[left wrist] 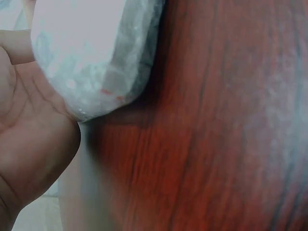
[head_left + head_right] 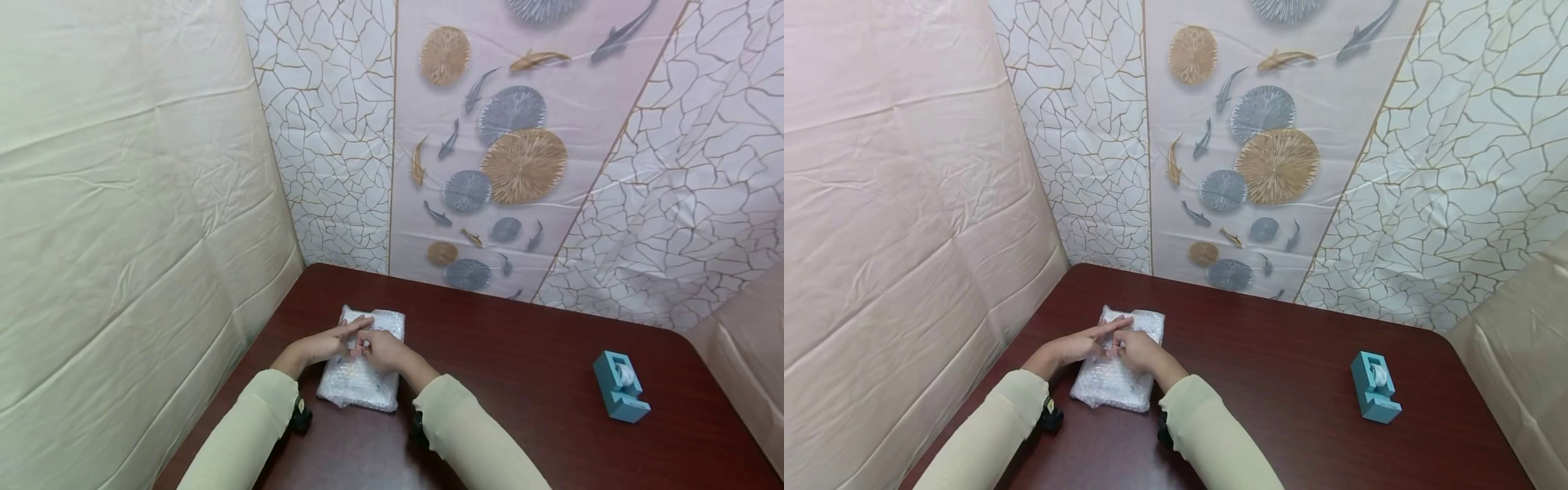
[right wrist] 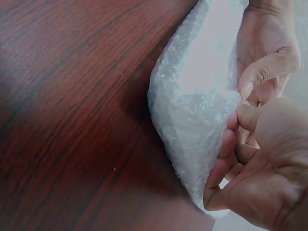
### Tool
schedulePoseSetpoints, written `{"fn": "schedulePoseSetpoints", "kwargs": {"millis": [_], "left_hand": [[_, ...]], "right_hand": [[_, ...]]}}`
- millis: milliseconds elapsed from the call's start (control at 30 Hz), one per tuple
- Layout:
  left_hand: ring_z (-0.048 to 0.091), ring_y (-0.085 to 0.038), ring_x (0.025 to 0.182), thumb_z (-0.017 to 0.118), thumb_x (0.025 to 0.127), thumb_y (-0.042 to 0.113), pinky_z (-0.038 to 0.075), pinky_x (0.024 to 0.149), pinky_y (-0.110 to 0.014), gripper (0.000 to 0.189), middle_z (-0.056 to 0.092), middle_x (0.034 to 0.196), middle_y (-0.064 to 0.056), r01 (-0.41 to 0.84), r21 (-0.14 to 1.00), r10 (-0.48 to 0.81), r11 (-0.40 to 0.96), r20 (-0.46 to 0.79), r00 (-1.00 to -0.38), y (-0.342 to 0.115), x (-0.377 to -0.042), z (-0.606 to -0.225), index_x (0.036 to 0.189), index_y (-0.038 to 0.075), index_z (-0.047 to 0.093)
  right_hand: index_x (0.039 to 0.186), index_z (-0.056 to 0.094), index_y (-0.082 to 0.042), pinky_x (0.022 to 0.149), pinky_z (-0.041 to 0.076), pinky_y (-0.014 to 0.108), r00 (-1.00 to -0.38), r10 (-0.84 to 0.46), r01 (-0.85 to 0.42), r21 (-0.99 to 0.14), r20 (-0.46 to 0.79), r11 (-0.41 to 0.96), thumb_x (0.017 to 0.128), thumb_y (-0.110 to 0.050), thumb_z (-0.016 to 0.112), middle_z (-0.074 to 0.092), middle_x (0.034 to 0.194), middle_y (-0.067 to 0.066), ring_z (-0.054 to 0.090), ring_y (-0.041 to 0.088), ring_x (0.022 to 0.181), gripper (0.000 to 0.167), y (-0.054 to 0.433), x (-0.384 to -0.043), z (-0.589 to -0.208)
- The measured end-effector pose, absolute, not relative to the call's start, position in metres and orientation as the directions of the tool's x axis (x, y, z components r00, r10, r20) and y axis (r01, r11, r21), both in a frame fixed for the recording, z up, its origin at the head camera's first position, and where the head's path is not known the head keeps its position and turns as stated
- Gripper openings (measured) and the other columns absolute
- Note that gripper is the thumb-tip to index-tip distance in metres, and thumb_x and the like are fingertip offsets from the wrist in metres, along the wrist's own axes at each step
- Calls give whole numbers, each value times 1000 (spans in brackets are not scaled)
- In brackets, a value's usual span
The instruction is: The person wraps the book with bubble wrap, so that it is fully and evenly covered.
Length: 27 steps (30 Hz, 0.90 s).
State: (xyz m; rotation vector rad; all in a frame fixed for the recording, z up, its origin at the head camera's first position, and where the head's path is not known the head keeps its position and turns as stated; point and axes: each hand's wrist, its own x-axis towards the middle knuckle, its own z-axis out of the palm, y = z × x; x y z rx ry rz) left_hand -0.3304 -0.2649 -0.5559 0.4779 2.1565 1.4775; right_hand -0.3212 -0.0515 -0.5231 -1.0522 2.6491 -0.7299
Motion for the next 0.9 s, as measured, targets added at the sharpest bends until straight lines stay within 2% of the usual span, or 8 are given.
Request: {"fn": "schedulePoseSetpoints", "kwargs": {"millis": [100,167,267,467,633,900], "left_hand": [[-12,-37,173,65,95,0,20,134,-62,94,10,189,-1,27,937,548,348,-180,-817,-267,-330,-557,177,26,27],[-13,-38,173,64,97,-1,20,134,-64,93,9,189,-3,43,936,558,350,-172,-812,-266,-331,-557,178,25,25],[-28,-39,170,64,99,1,9,136,-69,91,5,189,-1,78,920,558,385,-165,-813,-265,-333,-557,178,25,26],[-32,-41,167,63,97,-3,-6,135,-73,93,-2,189,-6,86,910,557,406,-172,-813,-263,-333,-556,178,22,25],[-33,-42,167,62,94,-6,-10,134,-73,95,-3,189,-8,90,910,557,406,-168,-814,-262,-333,-555,178,21,24],[-36,-42,166,60,91,-11,-9,135,-72,99,-6,189,-9,81,920,566,383,-165,-808,-262,-331,-555,178,18,22]], "right_hand": [[102,67,-11,75,48,34,-731,-683,-583,-512,-8,631,108,-2,60,70,89,7,56,17,81,13,-53,-322,-525],[102,68,-12,76,48,34,-735,-678,-576,-513,-16,636,109,-5,60,72,92,8,57,16,83,12,-53,-323,-525],[102,68,-12,75,48,32,-740,-672,-564,-522,-23,640,108,-4,59,71,90,5,56,14,79,14,-53,-324,-524],[102,69,-9,73,49,29,-755,-656,-560,-527,5,640,104,-2,60,71,87,4,56,12,76,11,-52,-323,-525],[98,70,-7,75,52,28,-776,-629,-557,-520,46,648,103,-4,63,72,87,4,57,10,78,8,-52,-324,-530],[86,68,-11,63,48,26,-800,-597,-513,-581,57,632,103,-15,70,67,76,-3,54,8,67,18,-48,-331,-540]]}}
